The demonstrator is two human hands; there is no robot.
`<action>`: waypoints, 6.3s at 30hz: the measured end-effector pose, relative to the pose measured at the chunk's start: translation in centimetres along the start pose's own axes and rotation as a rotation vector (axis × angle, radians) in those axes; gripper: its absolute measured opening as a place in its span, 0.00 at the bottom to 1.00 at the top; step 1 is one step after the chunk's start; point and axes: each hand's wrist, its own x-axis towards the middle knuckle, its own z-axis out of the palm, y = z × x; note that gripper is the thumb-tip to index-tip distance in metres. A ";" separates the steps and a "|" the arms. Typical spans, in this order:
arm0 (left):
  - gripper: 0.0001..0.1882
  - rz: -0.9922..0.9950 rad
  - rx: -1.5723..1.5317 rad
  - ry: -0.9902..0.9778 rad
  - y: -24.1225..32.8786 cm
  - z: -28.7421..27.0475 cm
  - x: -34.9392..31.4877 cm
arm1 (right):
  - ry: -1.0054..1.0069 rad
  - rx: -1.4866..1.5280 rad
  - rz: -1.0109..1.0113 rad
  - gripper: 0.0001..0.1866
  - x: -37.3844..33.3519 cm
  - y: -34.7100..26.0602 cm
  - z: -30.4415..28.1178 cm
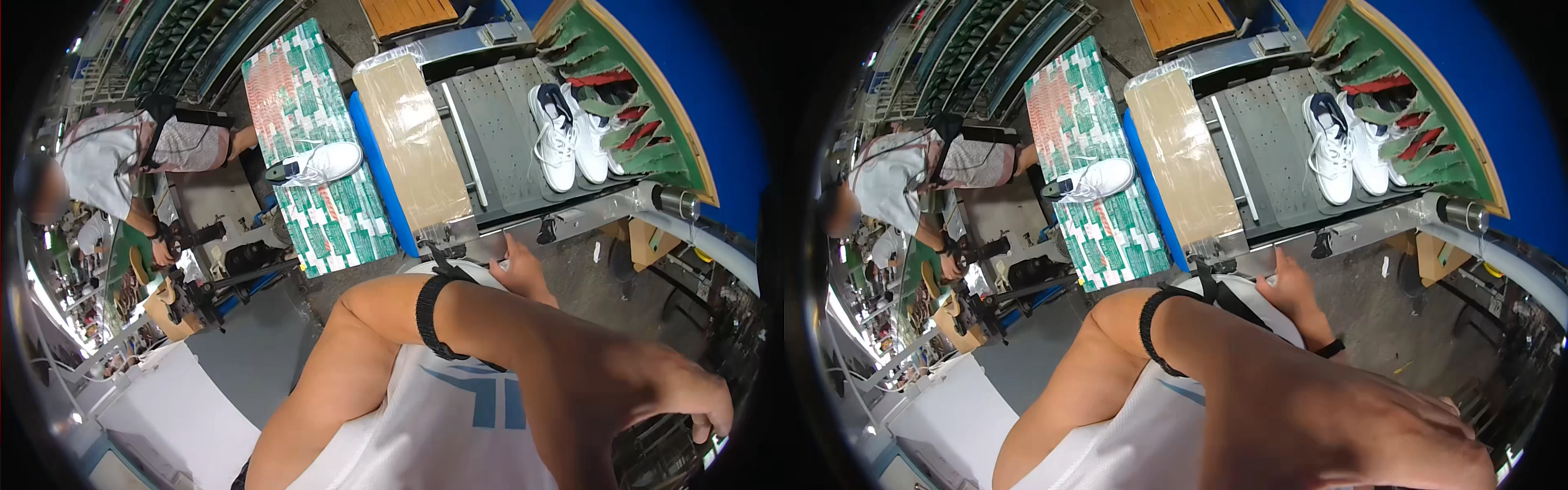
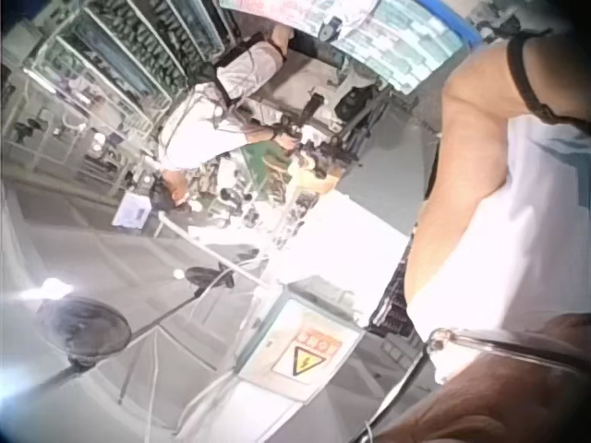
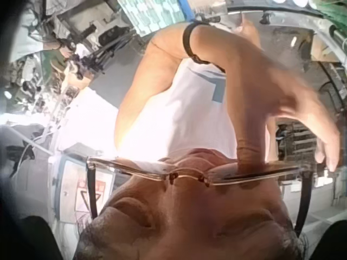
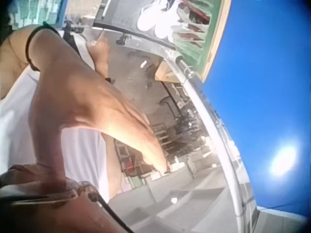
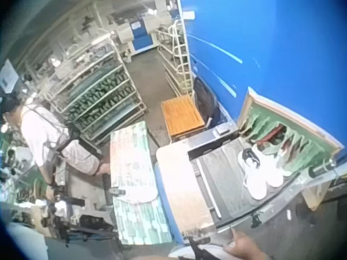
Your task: Remove shoe lasts from finished shoes and prepare them for next steps in an assembly line.
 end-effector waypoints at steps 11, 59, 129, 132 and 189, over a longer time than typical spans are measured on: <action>0.39 -0.793 0.756 1.029 -16.1 -20.8 -5.4 | 0.068 0.162 -0.166 0.46 -0.6 6.3 -0.9; 0.30 -0.795 0.970 1.346 -7.4 -33.2 -24.8 | -0.103 0.099 -0.007 0.44 2.4 3.8 -2.0; 0.08 -0.050 0.522 1.619 6.5 -20.3 -35.6 | 0.098 0.127 -0.372 0.43 0.7 -15.6 3.2; 0.13 0.052 0.339 1.738 9.0 -23.1 -43.2 | 0.135 0.000 -0.488 0.46 2.4 -17.1 3.5; 0.46 -0.836 1.652 1.412 3.9 -25.5 -33.7 | 0.179 0.203 -0.166 0.41 2.2 -7.6 -2.9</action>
